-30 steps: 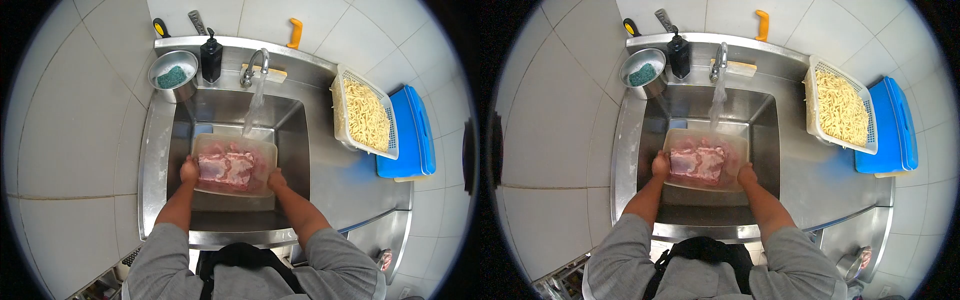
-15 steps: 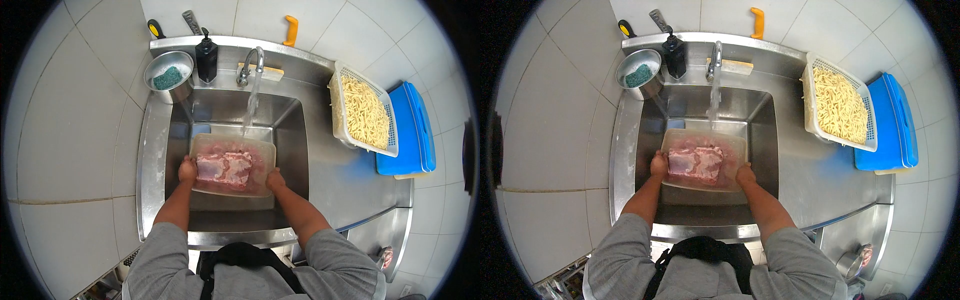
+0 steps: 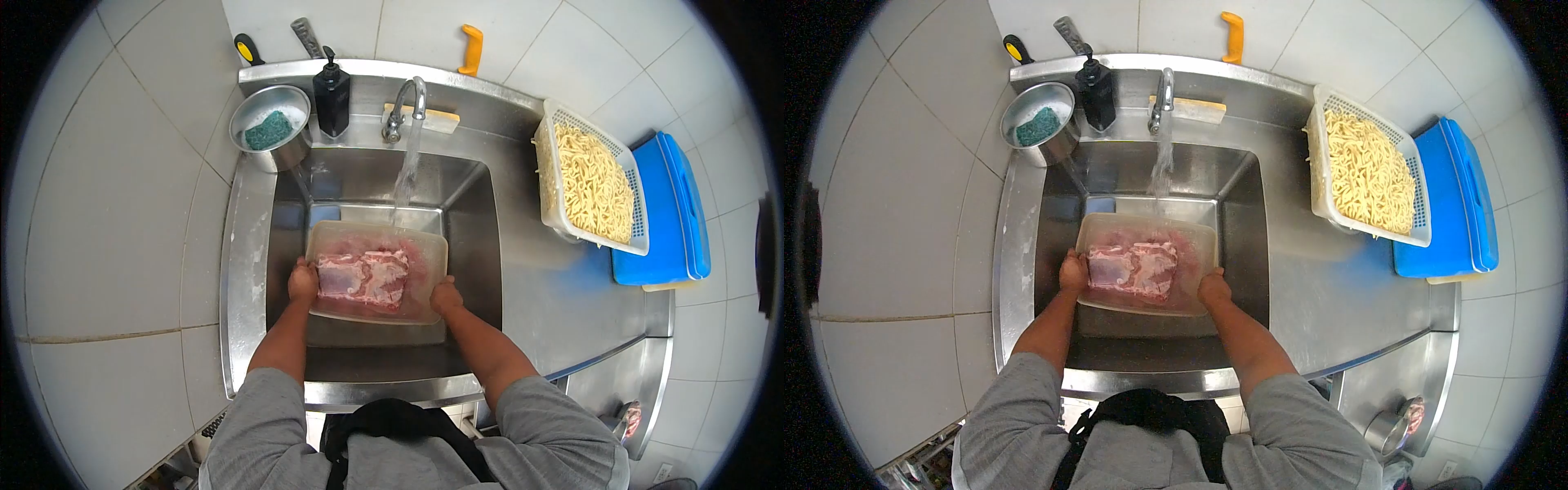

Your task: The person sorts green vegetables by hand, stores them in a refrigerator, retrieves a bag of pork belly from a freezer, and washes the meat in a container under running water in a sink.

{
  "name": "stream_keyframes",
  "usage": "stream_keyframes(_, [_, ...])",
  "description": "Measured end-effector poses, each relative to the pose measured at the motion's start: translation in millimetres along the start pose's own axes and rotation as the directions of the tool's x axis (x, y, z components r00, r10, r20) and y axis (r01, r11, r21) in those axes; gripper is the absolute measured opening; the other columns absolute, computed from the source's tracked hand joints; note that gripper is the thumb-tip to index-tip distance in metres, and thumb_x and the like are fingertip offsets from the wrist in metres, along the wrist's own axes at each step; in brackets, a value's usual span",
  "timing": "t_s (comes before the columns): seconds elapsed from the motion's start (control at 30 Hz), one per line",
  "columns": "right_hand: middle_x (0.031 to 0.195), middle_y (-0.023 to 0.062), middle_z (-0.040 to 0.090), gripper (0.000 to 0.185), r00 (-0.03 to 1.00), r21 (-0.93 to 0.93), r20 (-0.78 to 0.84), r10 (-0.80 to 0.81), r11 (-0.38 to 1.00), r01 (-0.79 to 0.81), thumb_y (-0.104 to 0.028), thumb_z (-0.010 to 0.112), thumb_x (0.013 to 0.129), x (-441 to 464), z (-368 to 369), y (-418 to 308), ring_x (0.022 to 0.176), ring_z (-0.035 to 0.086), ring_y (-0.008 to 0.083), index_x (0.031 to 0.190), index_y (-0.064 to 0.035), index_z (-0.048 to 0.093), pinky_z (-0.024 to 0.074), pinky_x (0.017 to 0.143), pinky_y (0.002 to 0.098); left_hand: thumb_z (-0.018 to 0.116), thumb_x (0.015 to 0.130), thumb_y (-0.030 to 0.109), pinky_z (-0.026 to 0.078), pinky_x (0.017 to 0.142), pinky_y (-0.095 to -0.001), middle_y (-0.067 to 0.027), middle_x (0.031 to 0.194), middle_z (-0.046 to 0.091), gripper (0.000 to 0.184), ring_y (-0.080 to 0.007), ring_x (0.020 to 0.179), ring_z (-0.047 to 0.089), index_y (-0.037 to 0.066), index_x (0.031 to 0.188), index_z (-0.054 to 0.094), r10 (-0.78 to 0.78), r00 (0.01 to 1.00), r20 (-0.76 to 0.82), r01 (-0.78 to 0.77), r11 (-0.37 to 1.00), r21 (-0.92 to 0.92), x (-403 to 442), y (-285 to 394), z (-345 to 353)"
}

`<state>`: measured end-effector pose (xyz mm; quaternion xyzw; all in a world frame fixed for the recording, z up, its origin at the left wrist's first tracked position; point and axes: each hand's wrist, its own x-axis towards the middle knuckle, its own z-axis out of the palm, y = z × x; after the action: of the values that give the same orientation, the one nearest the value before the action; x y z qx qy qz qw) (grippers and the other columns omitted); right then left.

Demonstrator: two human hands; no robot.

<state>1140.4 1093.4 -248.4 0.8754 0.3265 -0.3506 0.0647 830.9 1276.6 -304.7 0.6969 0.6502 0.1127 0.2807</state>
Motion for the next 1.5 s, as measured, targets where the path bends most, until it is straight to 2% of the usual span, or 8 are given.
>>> stream_keyframes(0.2, [0.123, 0.0305, 0.058, 0.047, 0.997, -0.096, 0.003, -0.080, 0.992, 0.080, -0.012, 0.051, 0.090, -3, -2, 0, 0.116, 0.060, 0.0396, 0.125, 0.0110, 0.029, 0.0486, 0.097, 0.0429, 0.051, 0.096, 0.028, 0.051, 0.085, -0.0506, -0.0269, 0.102, 0.065, 0.029, -0.0441, 0.096, 0.064, 0.001, 0.109, 0.053, 0.035, 0.999, -0.024, -0.035, 0.999, -0.001, 4, -7, 7])
stream_keyframes(0.27, [0.125, 0.0302, 0.058, 0.048, 0.998, 0.025, -0.032, 0.047, 0.999, -0.047, -0.013, 0.051, 0.090, -2, 1, -1, 0.117, 0.060, 0.0393, 0.127, 0.0104, 0.031, 0.0484, 0.098, 0.0426, 0.051, 0.096, 0.027, 0.051, 0.084, -0.0506, -0.0267, 0.102, 0.065, 0.029, -0.0440, 0.096, 0.064, 0.002, 0.109, 0.053, 0.033, 0.999, -0.024, -0.033, 0.999, 0.001, 4, -8, 8])
stream_keyframes(0.37, [0.126, 0.0293, 0.057, 0.049, 0.995, 0.087, -0.054, 0.079, 0.993, -0.074, -0.013, 0.050, 0.091, 1, 3, -1, 0.118, 0.059, 0.0401, 0.129, 0.0097, 0.031, 0.0481, 0.098, 0.0434, 0.052, 0.096, 0.027, 0.051, 0.084, -0.0505, -0.0262, 0.102, 0.066, 0.029, -0.0438, 0.095, 0.064, 0.002, 0.109, 0.053, -0.006, 1.000, 0.003, 0.006, 1.000, 0.008, 2, -3, 3])
stream_keyframes(0.8, [0.121, 0.0280, 0.061, 0.044, 0.996, 0.069, -0.084, 0.042, 0.997, -0.036, -0.013, 0.049, 0.091, -2, 2, 1, 0.114, 0.061, 0.0399, 0.125, 0.0101, 0.034, 0.0495, 0.096, 0.0441, 0.053, 0.096, 0.029, 0.052, 0.083, -0.0506, -0.0250, 0.104, 0.065, 0.030, -0.0426, 0.096, 0.064, 0.002, 0.109, 0.054, -0.070, 0.996, 0.047, 0.068, 0.997, 0.041, 6, -4, 4])
stream_keyframes(0.9, [0.120, 0.0278, 0.062, 0.042, 0.993, 0.051, -0.115, 0.012, 0.999, -0.006, -0.018, 0.049, 0.091, 4, 3, 6, 0.113, 0.062, 0.0394, 0.123, 0.0079, 0.040, 0.0497, 0.095, 0.0448, 0.056, 0.095, 0.028, 0.051, 0.084, -0.0505, -0.0246, 0.109, 0.062, 0.030, -0.0418, 0.100, 0.063, 0.002, 0.111, 0.053, 0.029, 0.994, -0.106, -0.020, 0.996, 0.083, -4, 4, -1])
stream_keyframes(1.0, [0.121, 0.0260, 0.062, 0.043, 0.995, 0.036, -0.081, 0.058, 0.998, -0.055, -0.029, 0.051, 0.092, 10, -3, 13, 0.112, 0.062, 0.0382, 0.120, 0.0035, 0.049, 0.0491, 0.095, 0.0464, 0.059, 0.093, 0.026, 0.050, 0.086, -0.0502, -0.0239, 0.113, 0.059, 0.031, -0.0414, 0.103, 0.061, 0.003, 0.113, 0.051, -0.085, 0.995, -0.056, 0.082, 0.995, -0.051, -7, 11, -8])
stream_keyframes(1.07, [0.121, 0.0232, 0.063, 0.044, 0.992, 0.028, -0.115, -0.045, 0.998, 0.049, -0.038, 0.051, 0.092, 14, -1, 19, 0.113, 0.061, 0.0373, 0.116, -0.0009, 0.056, 0.0482, 0.095, 0.0479, 0.059, 0.093, 0.025, 0.050, 0.086, -0.0503, -0.0240, 0.112, 0.060, 0.031, -0.0420, 0.102, 0.062, 0.003, 0.113, 0.050, -0.061, 0.996, -0.072, 0.059, 0.998, -0.036, -5, 8, -6])
stream_keyframes(1.5, [0.124, 0.0223, 0.061, 0.047, 0.996, 0.066, -0.084, 0.003, 0.998, 0.003, -0.038, 0.049, 0.094, 0, -11, 9, 0.117, 0.059, 0.0372, 0.123, -0.0010, 0.055, 0.0462, 0.099, 0.0466, 0.059, 0.092, 0.022, 0.050, 0.083, -0.0514, -0.0265, 0.101, 0.065, 0.026, -0.0442, 0.097, 0.063, 0.002, 0.105, 0.051, -0.064, 0.998, -0.028, 0.064, 0.998, 0.010, -3, 10, -5])
